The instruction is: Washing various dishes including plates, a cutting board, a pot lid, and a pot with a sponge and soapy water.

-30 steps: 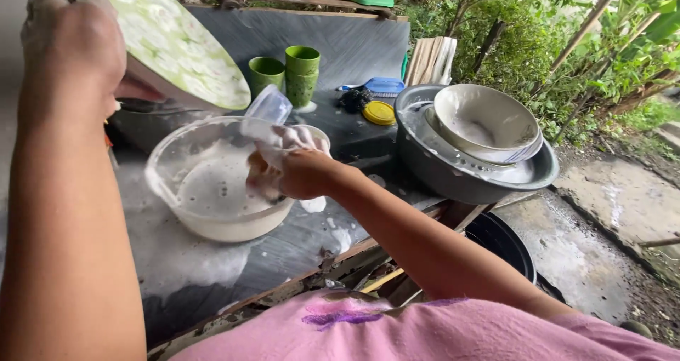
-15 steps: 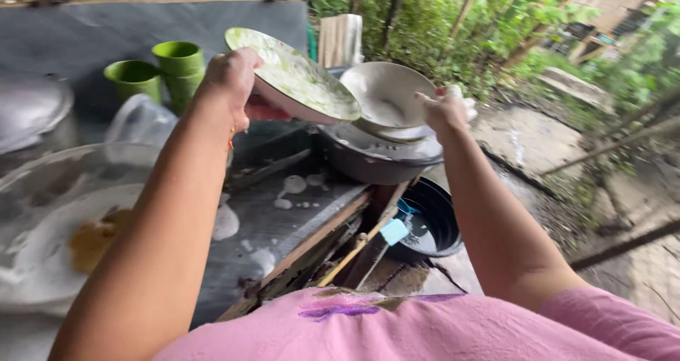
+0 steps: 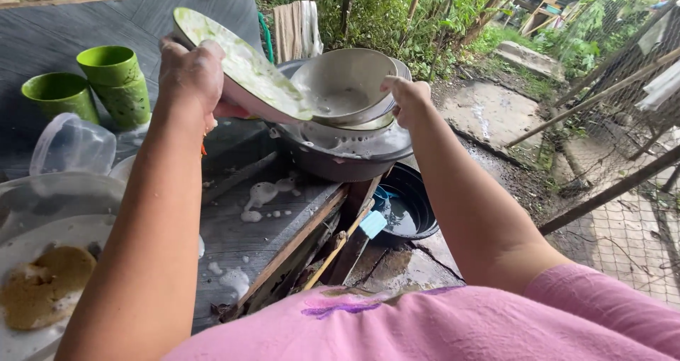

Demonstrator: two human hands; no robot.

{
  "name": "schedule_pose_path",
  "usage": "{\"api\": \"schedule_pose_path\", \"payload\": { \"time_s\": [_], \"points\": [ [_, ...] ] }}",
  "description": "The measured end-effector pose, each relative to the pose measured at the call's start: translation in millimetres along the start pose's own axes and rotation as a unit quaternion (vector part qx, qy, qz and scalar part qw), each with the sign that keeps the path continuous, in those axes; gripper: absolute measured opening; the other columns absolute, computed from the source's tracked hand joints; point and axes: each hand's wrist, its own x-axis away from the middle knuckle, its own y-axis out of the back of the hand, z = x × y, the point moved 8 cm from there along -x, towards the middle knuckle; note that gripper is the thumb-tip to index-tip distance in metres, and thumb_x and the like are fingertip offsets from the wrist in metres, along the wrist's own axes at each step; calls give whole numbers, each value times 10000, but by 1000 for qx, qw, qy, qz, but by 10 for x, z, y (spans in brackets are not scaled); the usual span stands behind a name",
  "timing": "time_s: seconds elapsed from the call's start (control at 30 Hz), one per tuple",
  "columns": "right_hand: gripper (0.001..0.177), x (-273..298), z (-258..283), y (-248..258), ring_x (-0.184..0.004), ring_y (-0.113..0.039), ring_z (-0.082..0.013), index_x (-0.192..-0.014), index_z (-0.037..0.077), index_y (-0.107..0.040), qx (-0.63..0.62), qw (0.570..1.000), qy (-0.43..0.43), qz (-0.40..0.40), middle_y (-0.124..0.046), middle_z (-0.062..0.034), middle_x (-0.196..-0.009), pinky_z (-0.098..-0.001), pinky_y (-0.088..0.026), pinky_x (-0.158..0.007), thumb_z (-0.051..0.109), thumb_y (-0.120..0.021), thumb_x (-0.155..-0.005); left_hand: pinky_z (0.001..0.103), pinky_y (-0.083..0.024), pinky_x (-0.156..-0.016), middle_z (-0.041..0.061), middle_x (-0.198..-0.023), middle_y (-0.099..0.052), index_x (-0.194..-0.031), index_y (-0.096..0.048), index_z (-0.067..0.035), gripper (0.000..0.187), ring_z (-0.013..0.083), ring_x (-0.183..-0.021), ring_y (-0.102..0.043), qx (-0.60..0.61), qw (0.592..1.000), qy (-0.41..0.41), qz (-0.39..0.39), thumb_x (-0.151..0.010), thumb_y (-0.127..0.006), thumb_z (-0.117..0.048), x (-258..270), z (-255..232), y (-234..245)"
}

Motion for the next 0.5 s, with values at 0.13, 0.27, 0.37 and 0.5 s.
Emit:
{"api": "schedule_pose_path", "payload": {
  "time_s": [0.13, 0.27, 0.37, 0.5],
  "points": [
    [420, 123, -5, -406, -994, -680, -399, -1169, -46, -532, -19, 993, -47, 105, -450, -210, -1369, -371, -633, -823, 144, -737, -855, 407, -630, -517, 269, -1213, -633, -1360, -307, -1, 552, 348, -792, -813, -59, 997, -27, -37, -903, -510, -236, 102, -122, 85],
    [462, 32, -115, -603, -1014, -712, -343, -1274, 48, -483, 126, 984, 0, 122, -607, -235, -1323, -413, -598, -761, 144, -649, -854, 458, -612, -472, 256, -1190, -643, -1343, -310, -33, 521, 389, -751, -796, -51, 998, 15, -45, -891, -470, -238, 18, -90, 261],
    [346, 459, -108, -392, -910, -754, -473, -1301, -32, -391, -151, 975, -143, 81, -554, -394, -1278, -476, -619, -669, 175, -411, -1024, 453, -634, -486, 271, -1195, -671, -1351, -335, -22, 515, 366, -793, -822, 26, 999, -28, -1, -902, -476, -231, -163, -99, 326],
    [398, 430, -24, -157, -832, -770, -460, -1288, -67, -458, -194, 967, -153, 61, -606, -405, -1174, -462, -622, -651, 244, -343, -1068, 434, -669, -517, 262, -1217, -639, -1355, -270, -35, 526, 339, -861, -808, 69, 992, -99, 21, -917, -484, -232, -93, -325, 248]
  ]
}}
